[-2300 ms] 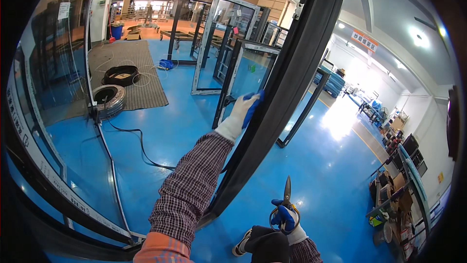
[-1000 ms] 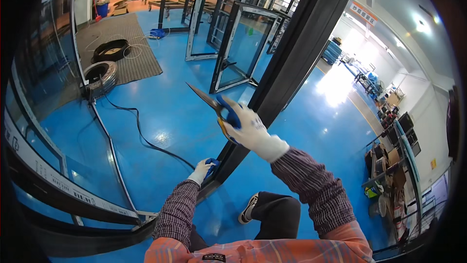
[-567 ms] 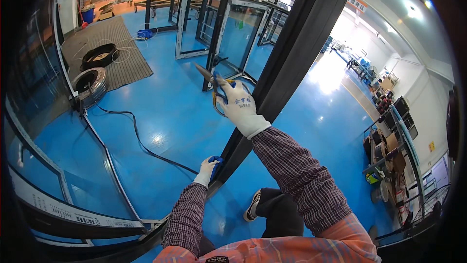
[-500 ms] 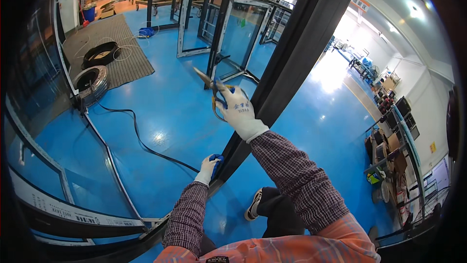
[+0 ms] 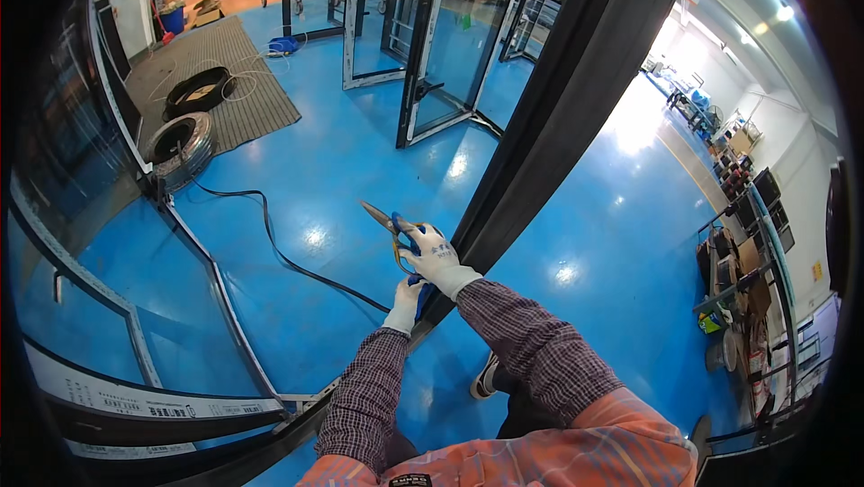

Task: The person installs a rubber seal into the channel of a metal frame, using scissors to trim it.

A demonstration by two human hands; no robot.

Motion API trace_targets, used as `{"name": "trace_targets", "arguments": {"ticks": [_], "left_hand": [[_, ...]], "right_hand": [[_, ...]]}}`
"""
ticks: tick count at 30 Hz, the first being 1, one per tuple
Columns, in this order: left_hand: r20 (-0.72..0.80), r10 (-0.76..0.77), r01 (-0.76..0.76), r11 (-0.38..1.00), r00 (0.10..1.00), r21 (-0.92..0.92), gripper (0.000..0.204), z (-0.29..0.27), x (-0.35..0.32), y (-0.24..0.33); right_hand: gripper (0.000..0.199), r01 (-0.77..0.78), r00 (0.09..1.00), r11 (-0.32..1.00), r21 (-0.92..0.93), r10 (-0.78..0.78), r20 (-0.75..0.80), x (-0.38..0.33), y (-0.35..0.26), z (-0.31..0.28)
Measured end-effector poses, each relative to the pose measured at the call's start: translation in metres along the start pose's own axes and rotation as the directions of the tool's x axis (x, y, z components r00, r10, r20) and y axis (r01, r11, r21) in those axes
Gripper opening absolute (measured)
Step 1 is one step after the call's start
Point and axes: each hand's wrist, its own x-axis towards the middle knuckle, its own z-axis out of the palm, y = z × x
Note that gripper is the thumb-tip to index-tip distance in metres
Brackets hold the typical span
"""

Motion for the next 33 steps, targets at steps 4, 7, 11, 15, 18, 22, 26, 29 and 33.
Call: {"name": "trace_targets", "arguments": {"ticks": [4,7,11,15,18,22,26,29,33], "left_hand": [[-0.035,0.052,-0.053,0.998,0.998,-0.033,0.046,-0.002,-0.002,0.026],[-0.025,0.089,-0.09,0.995,0.996,-0.051,0.049,0.0,-0.017,0.042],[-0.05,0.132,-0.135,0.989,0.99,-0.065,0.052,0.031,-0.021,0.081],[0.36,0.488,-0.597,0.531,0.796,0.601,0.053,0.077,0.035,0.18],[0.218,0.441,-0.442,0.506,0.87,0.74,0.05,0.104,0.048,0.207],[0.399,0.496,-0.495,0.073,0.771,0.866,0.041,0.121,0.043,0.206],[0.397,0.493,-0.555,0.226,0.774,0.801,0.048,0.073,0.048,0.202],[0.18,0.398,-0.313,0.302,0.9,0.9,0.051,0.118,0.041,0.203],[0.093,0.355,-0.211,0.311,0.93,0.927,0.051,0.113,0.028,0.204]], "right_hand": [[0.061,0.073,0.991,0.928,0.365,-0.109,0.078,-0.039,-0.03,-0.032],[0.063,0.192,0.977,0.905,0.38,-0.214,0.015,-0.082,-0.028,-0.066],[0.066,0.231,0.971,0.765,0.601,-0.223,-0.089,-0.133,0.003,-0.074],[0.065,0.161,0.986,0.466,0.87,-0.045,-0.159,-0.18,0.017,-0.068],[0.064,0.158,0.986,0.365,0.918,-0.003,-0.168,-0.208,0.036,-0.071],[0.061,0.148,0.983,0.234,0.961,0.071,-0.169,-0.248,0.062,-0.083],[0.058,0.12,0.989,0.083,0.989,0.082,-0.127,-0.261,0.063,-0.088],[0.058,0.089,0.983,0.092,0.992,0.153,-0.102,-0.273,0.083,-0.097],[0.056,0.101,0.982,0.093,0.99,0.148,-0.114,-0.282,0.081,-0.098]]}}
